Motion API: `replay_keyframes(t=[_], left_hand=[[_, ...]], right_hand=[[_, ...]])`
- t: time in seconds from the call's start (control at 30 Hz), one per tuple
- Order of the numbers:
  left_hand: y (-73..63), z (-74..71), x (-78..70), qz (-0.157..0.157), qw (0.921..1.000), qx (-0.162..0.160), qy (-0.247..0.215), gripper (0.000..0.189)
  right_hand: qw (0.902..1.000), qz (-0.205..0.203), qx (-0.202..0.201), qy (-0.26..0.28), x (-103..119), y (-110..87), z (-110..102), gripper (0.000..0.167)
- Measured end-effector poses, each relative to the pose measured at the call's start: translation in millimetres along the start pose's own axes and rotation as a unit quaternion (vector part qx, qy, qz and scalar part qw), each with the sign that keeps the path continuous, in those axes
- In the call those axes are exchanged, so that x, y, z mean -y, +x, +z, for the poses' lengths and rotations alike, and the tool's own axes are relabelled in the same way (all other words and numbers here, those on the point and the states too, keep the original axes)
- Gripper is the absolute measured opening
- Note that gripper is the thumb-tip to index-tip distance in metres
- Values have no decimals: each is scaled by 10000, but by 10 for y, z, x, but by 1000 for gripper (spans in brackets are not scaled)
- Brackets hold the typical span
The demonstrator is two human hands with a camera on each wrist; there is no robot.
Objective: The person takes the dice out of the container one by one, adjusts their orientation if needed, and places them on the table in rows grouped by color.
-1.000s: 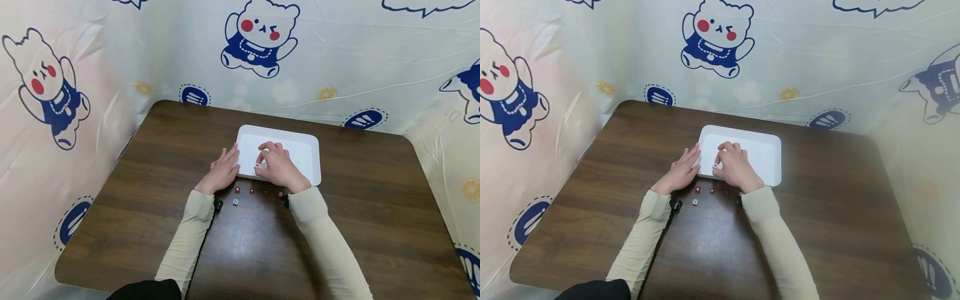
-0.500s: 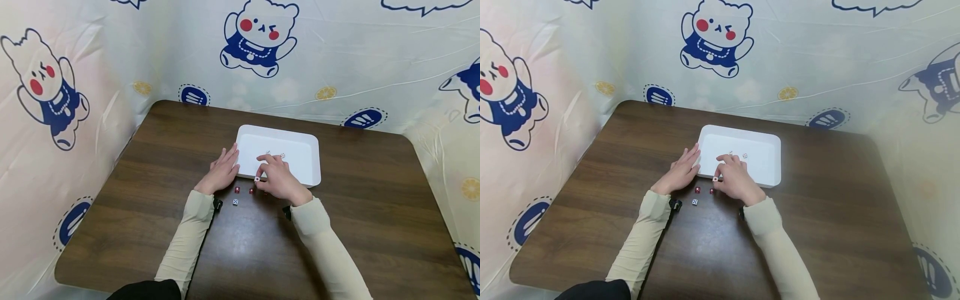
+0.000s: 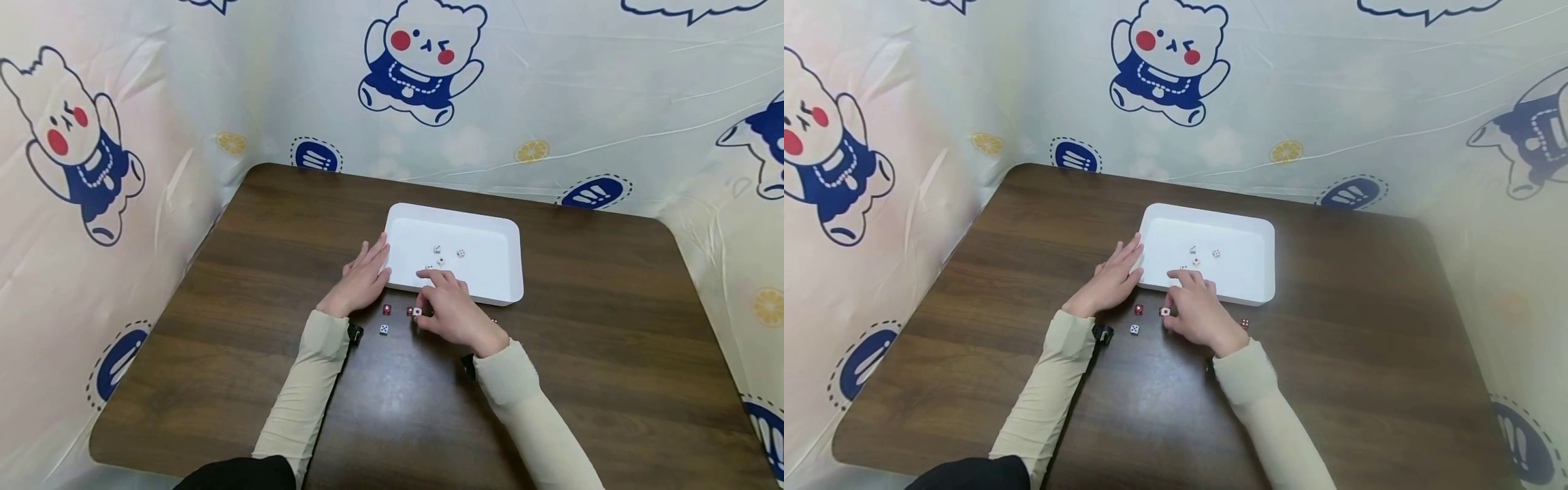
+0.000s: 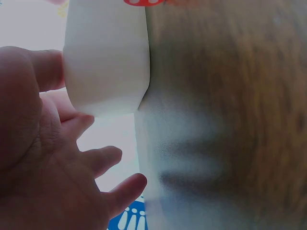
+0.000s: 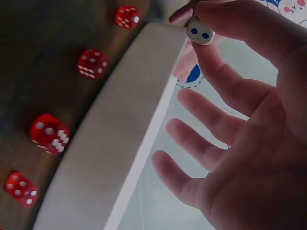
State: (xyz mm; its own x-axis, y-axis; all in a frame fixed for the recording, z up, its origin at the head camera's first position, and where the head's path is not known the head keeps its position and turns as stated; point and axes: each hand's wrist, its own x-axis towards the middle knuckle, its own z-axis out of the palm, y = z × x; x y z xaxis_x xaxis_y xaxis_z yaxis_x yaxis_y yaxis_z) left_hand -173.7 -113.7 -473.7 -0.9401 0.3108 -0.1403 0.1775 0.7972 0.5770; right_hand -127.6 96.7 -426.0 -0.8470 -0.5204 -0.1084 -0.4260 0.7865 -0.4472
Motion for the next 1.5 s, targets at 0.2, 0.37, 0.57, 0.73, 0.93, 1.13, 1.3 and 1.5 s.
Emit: replay_keyframes(t=[0.2, 0.37, 0.57, 0.73, 0.93, 1.13, 1.3, 1.5], left_hand=[[-3, 0, 3, 1, 10000, -15, -34, 56], [-5, -2, 2, 18, 10000, -19, -44, 56], [-7, -2, 2, 19, 10000, 4, -20, 56], [-9, 0, 5, 4, 10000, 6, -6, 56], [-3, 2, 5, -6, 10000, 27, 30, 56], [3, -3, -4, -16, 10000, 32, 20, 56], [13, 4, 4, 9, 10000, 20, 40, 56], [-1, 3, 0, 4, 10000, 19, 26, 57]], right_hand=[[10000, -25, 76, 15, -21, -43, 57, 10], [10000, -83, 26, 7, -20, -81, 121, 10], [9998, -176, -111, -48, -6, -107, 206, 14], [9996, -192, -184, -30, 4, -107, 258, 12], [9996, -117, -147, -203, 7, -100, 309, 11], [9990, -66, -175, -413, 22, -97, 348, 11], [9976, -28, -191, -663, 34, -89, 381, 12], [9966, -10, -191, -803, 49, -90, 407, 12]])
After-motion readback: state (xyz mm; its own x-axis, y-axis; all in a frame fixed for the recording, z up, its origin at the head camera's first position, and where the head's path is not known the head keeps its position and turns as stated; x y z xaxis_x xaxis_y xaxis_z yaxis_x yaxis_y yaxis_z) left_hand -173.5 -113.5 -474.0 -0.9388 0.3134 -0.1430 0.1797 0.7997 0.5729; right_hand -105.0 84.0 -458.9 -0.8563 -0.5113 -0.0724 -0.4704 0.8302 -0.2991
